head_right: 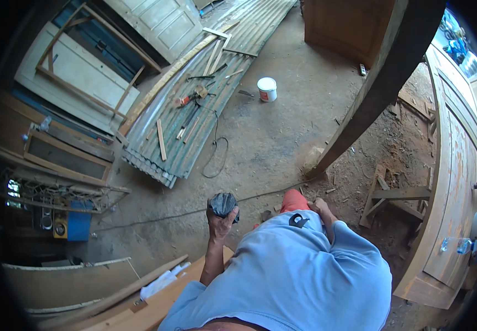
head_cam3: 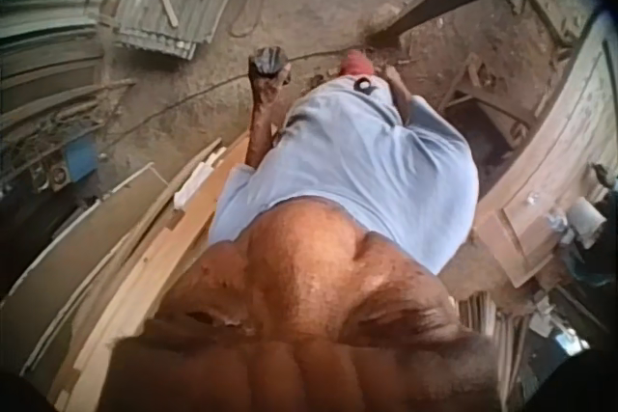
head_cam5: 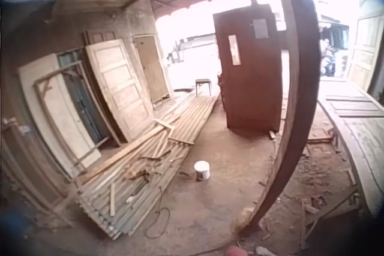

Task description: The person holds a small black bag while standing in a woodworking shop and watching another person apply wood filler to a wooden door. The person then walks across the workshop area and reaches into a large pile of sawdust before returning to the workstation.

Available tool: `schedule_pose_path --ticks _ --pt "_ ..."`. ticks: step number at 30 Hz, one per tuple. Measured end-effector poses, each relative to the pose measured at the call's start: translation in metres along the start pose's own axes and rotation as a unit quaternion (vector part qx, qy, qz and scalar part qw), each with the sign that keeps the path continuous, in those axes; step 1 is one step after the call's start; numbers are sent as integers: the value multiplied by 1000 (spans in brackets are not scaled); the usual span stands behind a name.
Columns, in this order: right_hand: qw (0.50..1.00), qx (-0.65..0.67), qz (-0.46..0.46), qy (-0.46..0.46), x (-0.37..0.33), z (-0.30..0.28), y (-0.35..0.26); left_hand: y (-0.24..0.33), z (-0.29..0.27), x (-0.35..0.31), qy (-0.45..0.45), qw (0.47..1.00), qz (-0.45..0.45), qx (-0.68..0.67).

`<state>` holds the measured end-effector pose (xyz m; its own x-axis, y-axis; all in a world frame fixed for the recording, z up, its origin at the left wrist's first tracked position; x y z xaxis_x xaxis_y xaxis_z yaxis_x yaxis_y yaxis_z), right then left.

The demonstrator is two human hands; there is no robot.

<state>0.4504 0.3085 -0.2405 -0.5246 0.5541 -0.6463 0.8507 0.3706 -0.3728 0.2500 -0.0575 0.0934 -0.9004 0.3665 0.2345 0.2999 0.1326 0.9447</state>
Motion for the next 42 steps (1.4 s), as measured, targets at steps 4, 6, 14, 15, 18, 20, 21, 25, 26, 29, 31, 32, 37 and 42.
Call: schedule_pose_path --ticks 4,6,14,15,18,20,21,25,26,29,31,32,37,42 --pt "996 -66 -39 -38 9 10 -39 -21 -3 32 -16 1000 -20 14" --pt "992 -96 -55 -59 22 4 -55 -30 0 45 -19 999 -1 35" --pt "978 -168 -87 -84 94 -26 -115 -76 21 109 -2 998 9 62" --pt "974 -170 -108 -100 110 -29 -131 -78 22 123 9 999 -30 20" --pt "957 -175 -175 -151 167 -33 -184 -79 31 173 30 998 -58 -18" --pt "941 -211 -204 -166 200 -42 -236 -92 32 204 57 998 -33 -22" --pt "947 -183 -214 -153 212 -56 -261 -103 35 217 70 997 -22 -24" --pt "963 -94 -241 -72 281 -102 -317 -90 62 294 37 997 11 62" --pt "963 -87 -245 -71 296 -113 -327 -91 67 306 42 999 -4 30" --pt "968 -95 -226 -62 322 -130 -344 -100 74 331 57 998 -27 -28" --pt "971 -95 -212 -63 333 -135 -358 -113 74 338 68 997 -15 -12" --pt "972 -98 -202 -67 340 -136 -359 -118 74 341 69 997 -22 -11" --pt "957 -152 -214 -122 355 -105 -355 -128 64 363 61 997 -45 -6" --pt "932 -191 -209 -228 382 -58 -362 -120 40 411 72 994 -39 -68"
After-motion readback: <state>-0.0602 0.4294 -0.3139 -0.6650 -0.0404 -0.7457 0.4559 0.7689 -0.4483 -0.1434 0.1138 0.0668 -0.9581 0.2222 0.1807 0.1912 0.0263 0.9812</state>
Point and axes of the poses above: each hand's wrist, its own x-axis towards the middle knuckle, its own z-axis out of the palm, y = z × x, the point moved 8 cm from there along x, towards the middle knuckle, and after that the axes turned 4 degrees about z, right-handed, at the moved point
